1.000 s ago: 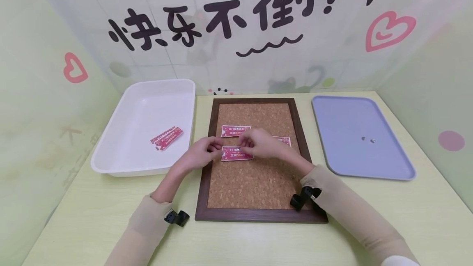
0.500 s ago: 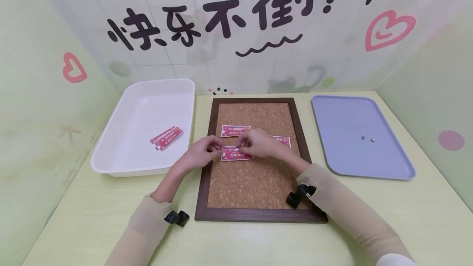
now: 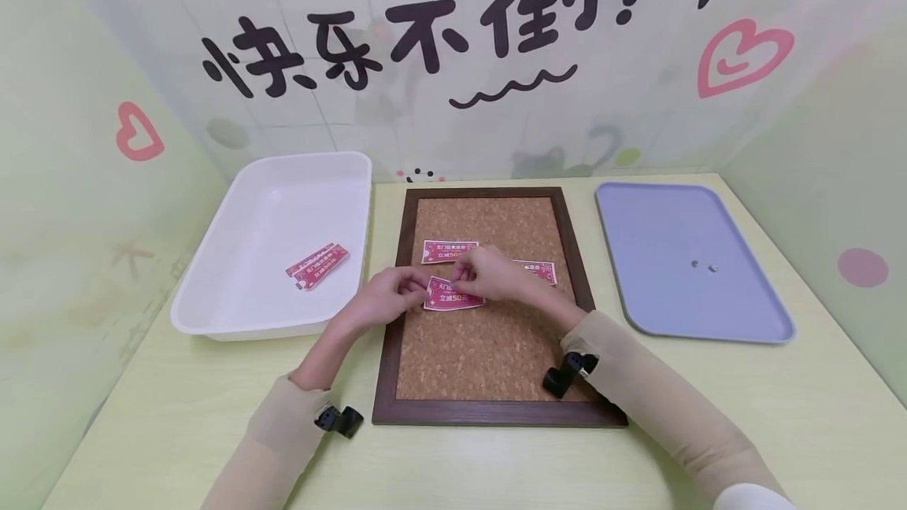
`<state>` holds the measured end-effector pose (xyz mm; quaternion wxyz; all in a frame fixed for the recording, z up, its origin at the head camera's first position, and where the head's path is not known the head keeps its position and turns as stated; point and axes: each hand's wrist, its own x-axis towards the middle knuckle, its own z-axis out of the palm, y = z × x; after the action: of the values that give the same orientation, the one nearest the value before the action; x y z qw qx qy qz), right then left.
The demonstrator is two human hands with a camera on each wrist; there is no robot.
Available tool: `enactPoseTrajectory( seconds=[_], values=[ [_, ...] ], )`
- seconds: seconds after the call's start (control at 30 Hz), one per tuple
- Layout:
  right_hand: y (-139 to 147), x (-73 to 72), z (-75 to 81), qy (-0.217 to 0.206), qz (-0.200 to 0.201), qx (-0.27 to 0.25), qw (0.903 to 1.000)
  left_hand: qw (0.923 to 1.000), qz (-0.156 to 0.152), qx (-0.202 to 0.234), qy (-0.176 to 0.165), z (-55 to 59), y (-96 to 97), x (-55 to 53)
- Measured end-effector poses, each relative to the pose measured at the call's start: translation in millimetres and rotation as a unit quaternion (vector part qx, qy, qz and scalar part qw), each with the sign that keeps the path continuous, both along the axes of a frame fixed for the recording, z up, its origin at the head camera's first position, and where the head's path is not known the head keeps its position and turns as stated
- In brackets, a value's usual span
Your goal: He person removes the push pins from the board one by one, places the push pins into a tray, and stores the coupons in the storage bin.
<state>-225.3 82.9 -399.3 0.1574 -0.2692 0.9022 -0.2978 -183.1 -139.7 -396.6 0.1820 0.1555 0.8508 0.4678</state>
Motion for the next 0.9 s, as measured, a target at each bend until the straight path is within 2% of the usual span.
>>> enactPoseTrajectory(
  seconds=[0.17, 0.43, 0.9],
  values=[
    [-3.0, 0.1, 2.9, -0.010, -0.011, 0.012, 0.9998, 0.9999, 0.009, 0.001, -0.010, -0.8, 0.2, 0.4],
    [-5.7, 1.3, 3.9, -0.028, -0.027, 0.011, 0.9992, 0.9997, 0.022, 0.008, -0.008, -2.9, 1.5, 0.5],
    [-5.3, 1.1, 0.2, -0.007, -0.029, -0.011, 0.9995, 0.9991, 0.033, 0.020, -0.017, -3.5, 2.1, 0.2]
  ],
)
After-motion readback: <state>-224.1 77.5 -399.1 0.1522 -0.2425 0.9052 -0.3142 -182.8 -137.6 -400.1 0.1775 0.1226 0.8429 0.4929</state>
